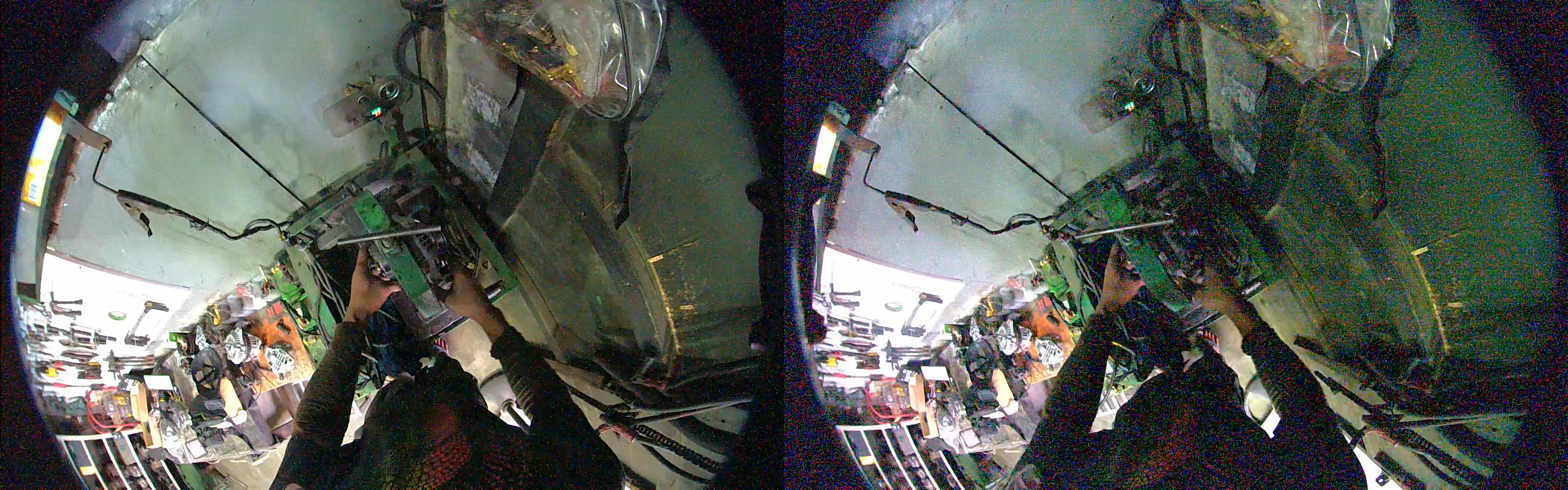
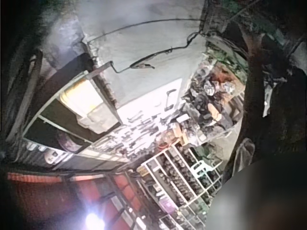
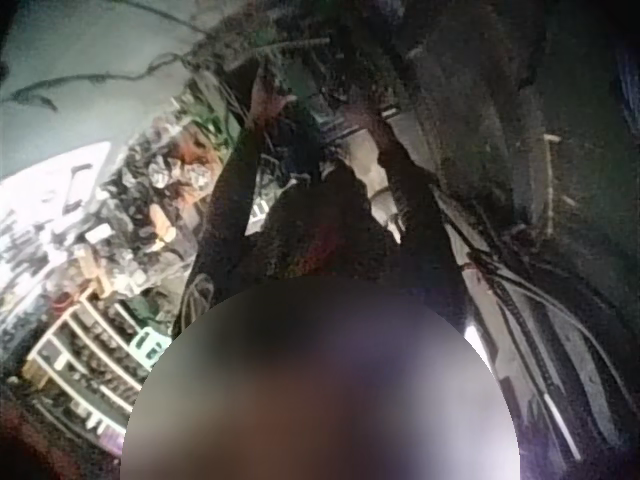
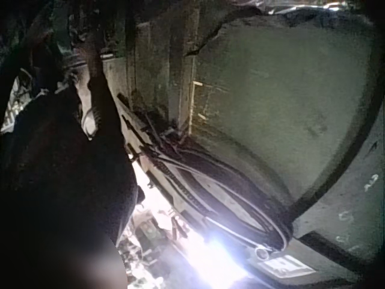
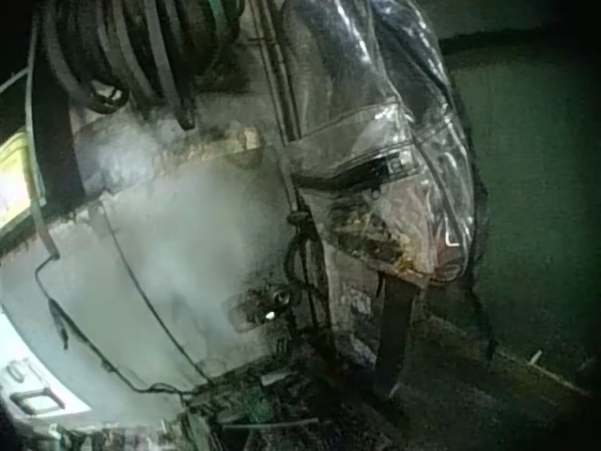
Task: The person disassembles and reassembles an alternator on a workbench. They remove the rear housing, inspect the stator, use a power drill to remove and install bolts, and hammer a component into place. The person handles multiple alternator parts and tools throughout the process.
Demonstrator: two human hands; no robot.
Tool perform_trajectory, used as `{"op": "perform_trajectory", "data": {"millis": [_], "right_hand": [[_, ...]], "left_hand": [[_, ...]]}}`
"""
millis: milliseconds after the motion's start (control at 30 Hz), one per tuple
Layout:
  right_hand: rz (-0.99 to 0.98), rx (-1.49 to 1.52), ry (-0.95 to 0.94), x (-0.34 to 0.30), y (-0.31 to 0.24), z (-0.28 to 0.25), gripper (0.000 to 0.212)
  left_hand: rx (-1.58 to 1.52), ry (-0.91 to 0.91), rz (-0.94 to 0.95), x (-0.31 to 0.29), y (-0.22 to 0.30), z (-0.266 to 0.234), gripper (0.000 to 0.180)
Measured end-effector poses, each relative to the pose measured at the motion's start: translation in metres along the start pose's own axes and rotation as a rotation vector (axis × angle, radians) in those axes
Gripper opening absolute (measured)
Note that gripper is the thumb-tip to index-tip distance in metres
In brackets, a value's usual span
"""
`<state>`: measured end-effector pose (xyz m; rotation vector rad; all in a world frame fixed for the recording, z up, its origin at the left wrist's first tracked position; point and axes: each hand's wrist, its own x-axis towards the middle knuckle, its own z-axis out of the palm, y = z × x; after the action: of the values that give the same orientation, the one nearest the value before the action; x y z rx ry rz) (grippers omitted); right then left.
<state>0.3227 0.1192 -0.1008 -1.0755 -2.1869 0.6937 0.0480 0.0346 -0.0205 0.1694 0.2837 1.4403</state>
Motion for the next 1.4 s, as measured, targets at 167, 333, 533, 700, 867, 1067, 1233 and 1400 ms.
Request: {"op": "perform_trajectory", "data": {"millis": [167,333,533,700,867,1067,1233,1400], "right_hand": [[0.391,-0.189,-0.478,-0.001,-0.014,0.009,0.077],[-0.002,-0.334,-0.436,0.016,-0.048,-0.04,0.055],[-0.124,-0.187,-0.114,0.044,-0.07,-0.07,0.051],[-0.14,-0.162,-0.188,0.058,-0.053,-0.107,0.048],[-0.182,-0.164,-0.098,0.07,-0.055,-0.154,0.036],[-0.268,-0.437,-0.347,0.086,-0.032,-0.239,0.033],[-0.188,-0.606,-0.514,0.045,-0.034,-0.299,0.037],[-0.078,-0.718,-0.774,-0.01,-0.057,-0.311,0.035]], "left_hand": [[0.658,0.312,0.213,0.001,-0.012,0.016,0.049],[0.097,0.168,0.152,0.012,-0.022,0.022,0.056],[-0.105,-0.201,0.215,0.022,-0.029,0.023,0.057],[0.655,0.166,0.574,0.021,-0.07,0.043,0.04],[0.576,0.183,0.425,0.048,-0.111,0.032,0.062],[1.289,-0.174,0.13,0.041,-0.101,0.024,0.043],[1.471,0.543,0.288,-0.026,-0.056,0.038,0.041],[1.672,1.474,0.151,-0.171,-0.04,-0.001,0.068]]}}
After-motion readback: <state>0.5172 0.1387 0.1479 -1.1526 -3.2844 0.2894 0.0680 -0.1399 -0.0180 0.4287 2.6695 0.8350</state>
